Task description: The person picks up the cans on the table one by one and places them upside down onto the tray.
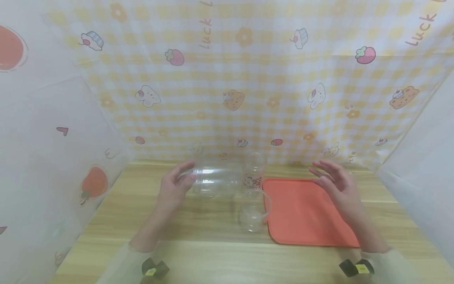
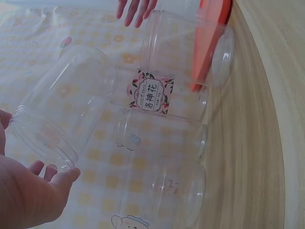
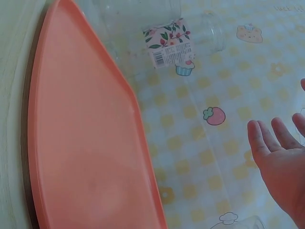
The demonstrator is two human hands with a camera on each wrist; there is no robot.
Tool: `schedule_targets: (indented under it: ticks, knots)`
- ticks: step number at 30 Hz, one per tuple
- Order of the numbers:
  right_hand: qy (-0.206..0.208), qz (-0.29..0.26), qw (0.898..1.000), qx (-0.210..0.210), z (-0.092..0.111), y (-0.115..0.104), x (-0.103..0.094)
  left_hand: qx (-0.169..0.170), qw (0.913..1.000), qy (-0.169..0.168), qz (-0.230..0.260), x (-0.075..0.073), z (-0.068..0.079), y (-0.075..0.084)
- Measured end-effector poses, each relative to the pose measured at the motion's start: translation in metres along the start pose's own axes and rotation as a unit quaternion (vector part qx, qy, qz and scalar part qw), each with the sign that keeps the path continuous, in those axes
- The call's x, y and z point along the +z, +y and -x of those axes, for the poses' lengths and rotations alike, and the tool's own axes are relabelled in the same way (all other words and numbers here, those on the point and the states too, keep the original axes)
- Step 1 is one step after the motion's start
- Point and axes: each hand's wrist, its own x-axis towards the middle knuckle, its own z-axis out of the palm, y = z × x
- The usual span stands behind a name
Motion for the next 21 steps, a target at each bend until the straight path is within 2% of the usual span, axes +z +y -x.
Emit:
schedule_targets:
  ticks: [8, 16, 21]
  knots:
    - [0.003, 0.020, 1.000, 0.018, -0.001, 0.002, 0.004, -0.008, 0.9999, -0.001, 0.011, 0.005, -0.003, 0.000]
    - [-0.009, 0.008, 1.000, -0.002, -0.008, 0.002, 0.011, -0.014, 0.9996, -0.001, 0.025, 0.009, -0.006, 0.002]
    - [-0.002, 0.010, 1.000, 0.005, -0.009, 0.003, 0.014, -0.027, 0.9993, 0.004, 0.026, 0.013, -0.008, 0.005]
